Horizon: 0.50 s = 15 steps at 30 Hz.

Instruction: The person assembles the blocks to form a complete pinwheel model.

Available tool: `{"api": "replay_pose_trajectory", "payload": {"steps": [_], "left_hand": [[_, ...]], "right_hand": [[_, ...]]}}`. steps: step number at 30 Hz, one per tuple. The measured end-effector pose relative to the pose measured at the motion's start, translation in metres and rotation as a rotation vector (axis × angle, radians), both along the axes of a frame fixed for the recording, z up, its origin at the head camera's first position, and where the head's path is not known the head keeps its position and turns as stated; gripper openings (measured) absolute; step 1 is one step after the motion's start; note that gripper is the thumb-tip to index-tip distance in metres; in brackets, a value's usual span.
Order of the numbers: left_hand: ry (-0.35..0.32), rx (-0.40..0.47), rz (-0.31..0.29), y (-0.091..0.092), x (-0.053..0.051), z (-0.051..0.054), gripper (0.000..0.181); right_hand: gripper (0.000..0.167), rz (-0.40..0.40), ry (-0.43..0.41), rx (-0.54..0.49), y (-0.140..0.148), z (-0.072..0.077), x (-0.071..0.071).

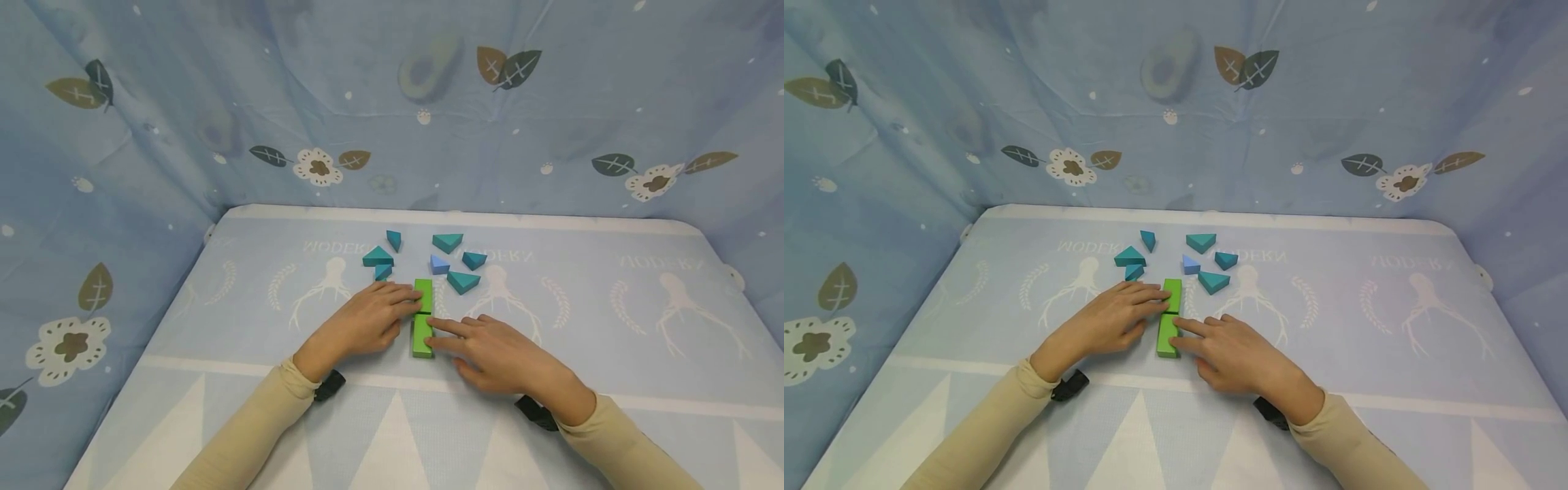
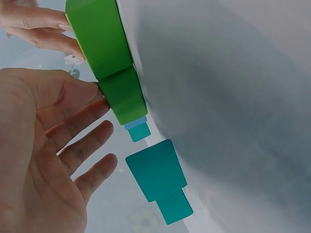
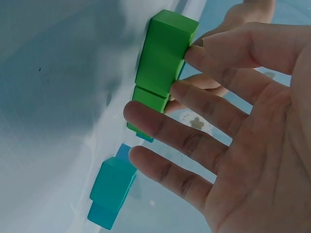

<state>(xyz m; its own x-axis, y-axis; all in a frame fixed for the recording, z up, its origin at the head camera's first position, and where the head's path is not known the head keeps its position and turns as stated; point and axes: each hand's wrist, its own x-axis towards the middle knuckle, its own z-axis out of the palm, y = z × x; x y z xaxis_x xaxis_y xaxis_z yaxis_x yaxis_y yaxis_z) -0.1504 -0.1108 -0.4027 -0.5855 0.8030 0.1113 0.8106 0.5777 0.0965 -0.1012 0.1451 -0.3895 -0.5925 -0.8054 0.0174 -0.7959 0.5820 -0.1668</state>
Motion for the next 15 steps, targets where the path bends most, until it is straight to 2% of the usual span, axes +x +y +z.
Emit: {"api": "replay_pose_trajectory", "payload": {"steps": [15], "left_hand": [[0.011, -0.012, -0.006, -0.0002, 0.0009, 0.0028, 0.039]], "right_hand": [[0.044, 0.010, 0.020, -0.006, -0.0005, -0.0019, -0.0003]]}}
